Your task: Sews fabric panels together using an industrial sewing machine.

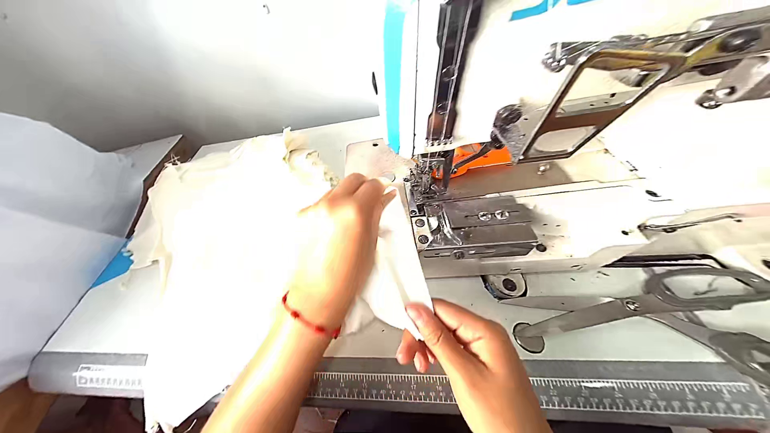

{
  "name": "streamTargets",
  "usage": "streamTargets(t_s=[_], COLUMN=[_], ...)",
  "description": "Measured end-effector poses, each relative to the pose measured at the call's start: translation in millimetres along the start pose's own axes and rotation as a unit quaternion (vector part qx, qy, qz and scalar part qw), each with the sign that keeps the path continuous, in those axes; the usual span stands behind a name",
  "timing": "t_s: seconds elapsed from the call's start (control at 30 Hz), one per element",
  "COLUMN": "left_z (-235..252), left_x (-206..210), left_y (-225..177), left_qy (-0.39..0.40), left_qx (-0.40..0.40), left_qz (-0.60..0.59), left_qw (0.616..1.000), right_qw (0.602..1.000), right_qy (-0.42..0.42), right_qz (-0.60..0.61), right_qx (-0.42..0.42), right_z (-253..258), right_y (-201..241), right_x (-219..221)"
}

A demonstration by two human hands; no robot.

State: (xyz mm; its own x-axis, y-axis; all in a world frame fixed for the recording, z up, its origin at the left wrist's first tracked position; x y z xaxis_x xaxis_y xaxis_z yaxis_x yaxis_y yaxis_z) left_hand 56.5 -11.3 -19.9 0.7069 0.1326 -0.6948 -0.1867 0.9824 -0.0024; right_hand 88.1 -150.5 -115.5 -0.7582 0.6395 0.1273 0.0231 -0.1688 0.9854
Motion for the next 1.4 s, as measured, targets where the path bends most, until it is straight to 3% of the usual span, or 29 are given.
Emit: streamTargets(t_s=[0.07, 0.13, 0.2, 0.3, 0.47, 0.53, 0.63, 0.7, 0.77, 0.87, 1.03, 1.23, 1.4], left_z=[21.4, 42.0, 54.3, 58.5, 61.8, 58.9, 16.5, -41.9, -78.4, -87.3, -53.3, -41.8, -65.2], left_x=[26.8, 47.0, 59.7, 63.7, 63.2, 53.1, -1.2, -20.1, -3.4, 25.9, 27.4, 35.8, 25.0], left_y=[17.6, 31.8, 38.0, 39.2, 39.8, 38.3, 18.1, -11.7, -44.8, -55.2, -51.9, -56.2, -38.6], left_qy=[0.1, 0.144, 0.162, 0.177, 0.175, 0.124, -0.012, -0.095, -0.1, -0.134, -0.177, -0.175, -0.174], left_qx=[-0.069, -0.096, -0.121, -0.186, -0.189, -0.113, 0.054, 0.142, 0.188, 0.081, -0.018, -0.021, 0.055], left_qz=[-0.056, -0.166, -0.235, -0.243, -0.237, -0.237, -0.175, -0.219, -0.266, -0.135, -0.03, -0.079, -0.062], left_qw=[0.991, 0.971, 0.951, 0.936, 0.937, 0.957, 0.983, 0.961, 0.94, 0.979, 0.984, 0.981, 0.981], right_qw=[0.999, 0.996, 0.995, 0.995, 0.993, 0.993, 0.997, 0.997, 0.997, 0.996, 0.997, 0.997, 0.999], right_qy=[-0.034, -0.06, -0.075, -0.082, -0.113, -0.115, -0.076, -0.039, -0.017, -0.026, -0.055, -0.065, -0.031], right_qz=[-0.001, -0.007, -0.008, 0.0, -0.023, -0.027, 0.016, 0.053, 0.071, 0.078, 0.054, 0.029, -0.005], right_qx=[-0.041, -0.068, -0.066, -0.05, -0.013, -0.005, 0.019, 0.04, 0.04, 0.023, 0.006, 0.004, 0.012], right_z=[12.3, 18.9, 21.2, 25.5, 35.0, 36.2, 37.6, 37.7, 38.5, 41.2, 48.5, 48.1, 37.4], right_y=[3.7, 6.8, 6.1, 1.5, 2.6, 4.0, 8.9, 15.4, 22.8, 30.5, 39.4, 40.5, 23.1], right_x=[-8.2, -15.6, -20.2, -21.5, -24.2, -25.7, -29.3, -30.5, -29.1, -25.1, -25.2, -32.6, -26.1])
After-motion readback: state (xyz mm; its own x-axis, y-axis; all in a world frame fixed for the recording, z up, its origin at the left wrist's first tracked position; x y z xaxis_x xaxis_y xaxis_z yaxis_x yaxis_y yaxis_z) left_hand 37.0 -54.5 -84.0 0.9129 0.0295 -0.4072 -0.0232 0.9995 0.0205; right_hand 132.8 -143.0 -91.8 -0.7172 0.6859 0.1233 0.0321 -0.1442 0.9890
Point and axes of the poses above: each hand's wrist, its own z-axis towards the middle knuckle, its own x-axis out of the palm, y = z × x, the point moved 6 cm from there along z, towards the middle knuckle, and after that the axes turned 8 degrees about x, right-handed, at the moved point
